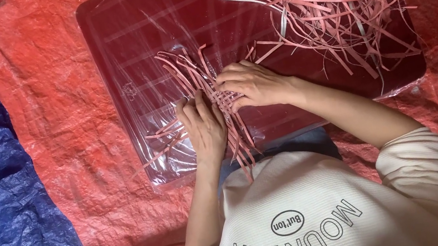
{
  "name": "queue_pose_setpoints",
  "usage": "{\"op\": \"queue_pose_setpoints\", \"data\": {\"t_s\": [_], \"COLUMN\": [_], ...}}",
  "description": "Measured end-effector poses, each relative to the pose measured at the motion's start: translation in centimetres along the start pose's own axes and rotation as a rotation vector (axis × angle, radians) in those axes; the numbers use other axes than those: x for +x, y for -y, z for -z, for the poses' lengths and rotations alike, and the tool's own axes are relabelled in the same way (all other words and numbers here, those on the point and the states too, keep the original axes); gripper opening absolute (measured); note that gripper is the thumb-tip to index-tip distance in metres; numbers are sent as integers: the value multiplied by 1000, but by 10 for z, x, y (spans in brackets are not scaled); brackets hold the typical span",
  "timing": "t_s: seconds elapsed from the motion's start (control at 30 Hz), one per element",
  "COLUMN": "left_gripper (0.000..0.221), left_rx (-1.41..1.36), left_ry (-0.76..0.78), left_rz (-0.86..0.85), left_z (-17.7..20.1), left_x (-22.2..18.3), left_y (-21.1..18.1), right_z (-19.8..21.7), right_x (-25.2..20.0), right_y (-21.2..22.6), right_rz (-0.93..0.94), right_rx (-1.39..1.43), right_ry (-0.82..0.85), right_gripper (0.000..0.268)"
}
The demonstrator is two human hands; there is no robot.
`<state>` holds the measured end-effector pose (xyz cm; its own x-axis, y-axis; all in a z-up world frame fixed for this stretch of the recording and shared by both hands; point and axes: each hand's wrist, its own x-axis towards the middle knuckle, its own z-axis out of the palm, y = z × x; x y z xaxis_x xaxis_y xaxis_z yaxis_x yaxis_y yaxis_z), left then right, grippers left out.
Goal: The person is manually weaving thin pink plastic strips together to create a mesh-like structure on a flat surface covered by a tarp.
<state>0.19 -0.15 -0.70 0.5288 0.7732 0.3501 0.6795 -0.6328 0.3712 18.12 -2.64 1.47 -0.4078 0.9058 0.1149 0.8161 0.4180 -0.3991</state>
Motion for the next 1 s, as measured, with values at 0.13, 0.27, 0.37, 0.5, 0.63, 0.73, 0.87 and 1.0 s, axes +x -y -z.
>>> {"op": "queue_pose_setpoints", "data": {"t_s": [0.13, 0.27, 0.37, 0.5, 0.63, 0.73, 0.87, 1.0], "left_gripper": [33, 34, 32, 29, 25, 23, 23, 23], "left_rx": [12, 11, 21, 65, 77, 89, 62, 29], "left_ry": [17, 19, 60, 92, 125, 117, 140, 131], "left_rz": [0, 0, 35, 34, 33, 16, 0, -4], "left_z": [-3, -1, -1, 6, 5, 5, 9, 12], "left_x": [-2, -1, -1, 1, 1, 2, 2, 3], "left_y": [2, 1, 1, -2, -2, -2, -5, -8], "right_z": [-1, 1, 11, 3, -1, -2, 0, 6], "right_x": [0, 1, 6, 9, 7, 5, 1, 2], "right_y": [1, 3, 10, 7, 7, 10, 12, 20], "right_rz": [-22, -51, -141, -173, -197, -169, -152, -133], "right_rx": [-2, 7, 20, -1, 6, 23, -3, 55], "right_ry": [7, 16, 61, 83, 84, 67, 37, -24], "right_gripper": [51, 54, 61, 58, 55, 51, 53, 59]}}
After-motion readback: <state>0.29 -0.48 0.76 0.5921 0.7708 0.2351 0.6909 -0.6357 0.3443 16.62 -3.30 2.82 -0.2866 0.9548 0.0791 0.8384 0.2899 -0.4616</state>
